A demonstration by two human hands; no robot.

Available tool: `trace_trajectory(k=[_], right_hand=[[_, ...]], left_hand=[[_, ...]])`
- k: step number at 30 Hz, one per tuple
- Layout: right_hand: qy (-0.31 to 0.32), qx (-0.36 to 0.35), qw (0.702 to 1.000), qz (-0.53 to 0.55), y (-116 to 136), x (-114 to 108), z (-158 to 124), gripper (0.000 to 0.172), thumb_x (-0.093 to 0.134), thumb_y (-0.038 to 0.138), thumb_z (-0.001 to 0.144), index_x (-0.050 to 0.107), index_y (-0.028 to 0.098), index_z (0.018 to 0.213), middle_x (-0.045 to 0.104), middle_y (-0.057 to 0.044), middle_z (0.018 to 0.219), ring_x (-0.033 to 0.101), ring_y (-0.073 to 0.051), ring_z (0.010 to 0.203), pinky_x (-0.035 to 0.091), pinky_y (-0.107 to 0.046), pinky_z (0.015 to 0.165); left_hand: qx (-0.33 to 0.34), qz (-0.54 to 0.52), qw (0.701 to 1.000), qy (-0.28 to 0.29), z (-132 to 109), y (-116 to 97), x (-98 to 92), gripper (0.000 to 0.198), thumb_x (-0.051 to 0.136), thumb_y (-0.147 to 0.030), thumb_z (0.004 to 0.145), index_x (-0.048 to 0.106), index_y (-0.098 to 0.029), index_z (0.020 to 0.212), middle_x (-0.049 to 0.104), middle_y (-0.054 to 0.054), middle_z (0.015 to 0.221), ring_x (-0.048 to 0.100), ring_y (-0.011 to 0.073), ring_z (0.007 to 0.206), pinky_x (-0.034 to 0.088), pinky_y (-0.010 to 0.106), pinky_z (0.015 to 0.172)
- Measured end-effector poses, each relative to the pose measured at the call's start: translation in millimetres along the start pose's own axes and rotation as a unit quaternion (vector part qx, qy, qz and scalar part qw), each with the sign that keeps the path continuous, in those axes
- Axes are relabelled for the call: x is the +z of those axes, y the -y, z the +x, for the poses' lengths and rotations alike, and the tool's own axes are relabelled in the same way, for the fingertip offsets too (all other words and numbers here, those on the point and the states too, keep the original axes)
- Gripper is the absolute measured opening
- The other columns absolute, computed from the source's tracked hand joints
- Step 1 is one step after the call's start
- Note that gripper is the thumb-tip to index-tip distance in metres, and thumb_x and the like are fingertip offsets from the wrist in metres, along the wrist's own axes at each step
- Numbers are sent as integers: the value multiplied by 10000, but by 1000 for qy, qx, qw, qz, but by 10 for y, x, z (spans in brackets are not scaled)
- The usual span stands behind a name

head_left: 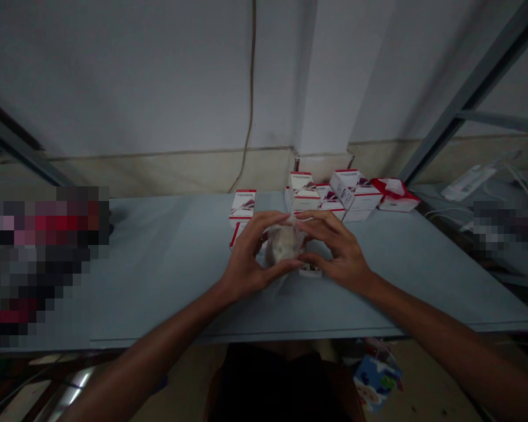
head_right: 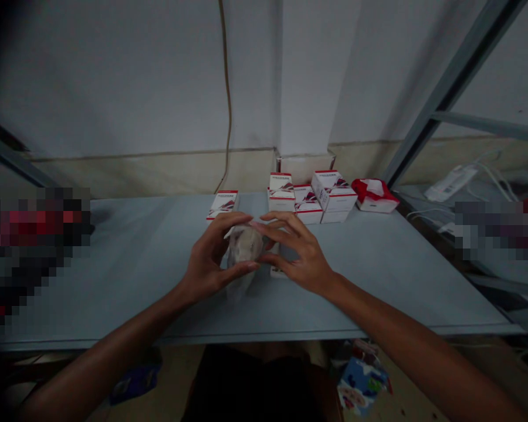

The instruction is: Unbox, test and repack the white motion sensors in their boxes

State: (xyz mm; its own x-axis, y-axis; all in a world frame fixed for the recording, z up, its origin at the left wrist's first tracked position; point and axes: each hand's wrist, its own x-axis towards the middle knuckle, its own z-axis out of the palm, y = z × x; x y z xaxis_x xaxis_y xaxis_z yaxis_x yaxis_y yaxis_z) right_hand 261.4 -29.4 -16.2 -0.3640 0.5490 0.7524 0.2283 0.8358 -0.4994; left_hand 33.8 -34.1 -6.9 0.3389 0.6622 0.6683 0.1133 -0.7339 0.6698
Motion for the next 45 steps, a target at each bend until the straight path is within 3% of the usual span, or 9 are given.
trace_trajectory(k=[6, 15, 20, 25, 31, 34, 39, 42, 45], right_hand=[[-36, -26, 996, 72, 22, 31, 26, 316, 771, 133, 908, 833, 364, 1114, 648, -82, 1218, 710, -207, 1008, 649, -337, 728], [-89, 72, 987, 110, 15, 8, 43, 121, 791, 172, 895, 775, 280, 947, 687, -56, 1110, 677, -209, 1095, 600, -382, 936], [-140, 114, 963, 199, -38, 11, 28, 99, 801, 210, 882, 743, 277, 925, 674, -51, 1126, 649, -227, 1167, 565, -403, 995], [-118, 155, 940, 281, 15, -25, 27, 119, 755, 353, 919, 706, 271, 990, 634, -67, 1270, 613, -259, 1255, 544, -409, 1016], [-20, 201, 965, 166, 100, -64, 8, 726, 800, 482, 878, 481, 356, 1517, 663, -70, 1293, 702, -217, 1013, 587, -279, 681], [9, 233, 969, 82, 140, -50, 25, 464, 741, 445, 939, 673, 250, 1354, 750, -47, 1026, 669, -137, 661, 549, -247, 545], [-146, 245, 953, 99, 27, -153, 61, 327, 680, 465, 972, 783, 178, 854, 622, 20, 603, 561, -116, 454, 464, -238, 410], [-258, 251, 929, 89, -131, -277, 76, 366, 714, 494, 934, 746, 180, 748, 587, 24, 558, 512, -120, 427, 416, -244, 349], [-264, 276, 924, 29, -210, -355, 96, 385, 723, 514, 911, 747, 171, 738, 567, 28, 510, 485, -118, 392, 371, -240, 324]], left_hand=[[-4, -26, 1000, 11, -25, 57, 35, 788, 902, -513, 782, 548, -303, 1454, 609, 128, 1374, 625, 295, 1296, 559, 497, 1111], [-52, -122, 987, 96, -57, 96, 51, 1343, 971, -375, 723, 19, -463, 1665, 304, 153, 1691, 487, 388, 1494, 500, 621, 1179], [-91, -166, 975, 117, -63, 28, 93, 1375, 912, -257, 792, -144, -405, 1660, 579, 149, 1500, 645, 321, 1344, 508, 604, 1169], [-91, -102, 989, 61, -42, -11, 49, 1251, 861, -233, 800, -26, -304, 1680, 672, 153, 1383, 713, 280, 1214, 571, 488, 1068], [-12, 98, 994, 44, -38, 21, 48, 1207, 834, -160, 747, 89, -277, 1689, 707, 132, 1376, 685, 300, 1275, 542, 497, 1104], [-2, 116, 992, 40, -30, 52, 36, 1204, 879, -274, 798, 71, -305, 1689, 662, 146, 1458, 692, 287, 1259, 563, 483, 1085], [32, 134, 989, 51, 25, 184, -99, 703, 613, -421, 1041, 275, -264, 1637, 635, 170, 1466, 691, 247, 1221, 578, 467, 1066], [81, 252, 953, 147, 28, 285, -140, 487, 625, -367, 1033, 496, -225, 1481, 602, 155, 1503, 542, 312, 1435, 482, 569, 1189], [117, 350, 894, 255, 1, 360, -107, 383, 687, -309, 989, 596, -194, 1343, 513, 149, 1598, 391, 375, 1544, 374, 657, 1262]])
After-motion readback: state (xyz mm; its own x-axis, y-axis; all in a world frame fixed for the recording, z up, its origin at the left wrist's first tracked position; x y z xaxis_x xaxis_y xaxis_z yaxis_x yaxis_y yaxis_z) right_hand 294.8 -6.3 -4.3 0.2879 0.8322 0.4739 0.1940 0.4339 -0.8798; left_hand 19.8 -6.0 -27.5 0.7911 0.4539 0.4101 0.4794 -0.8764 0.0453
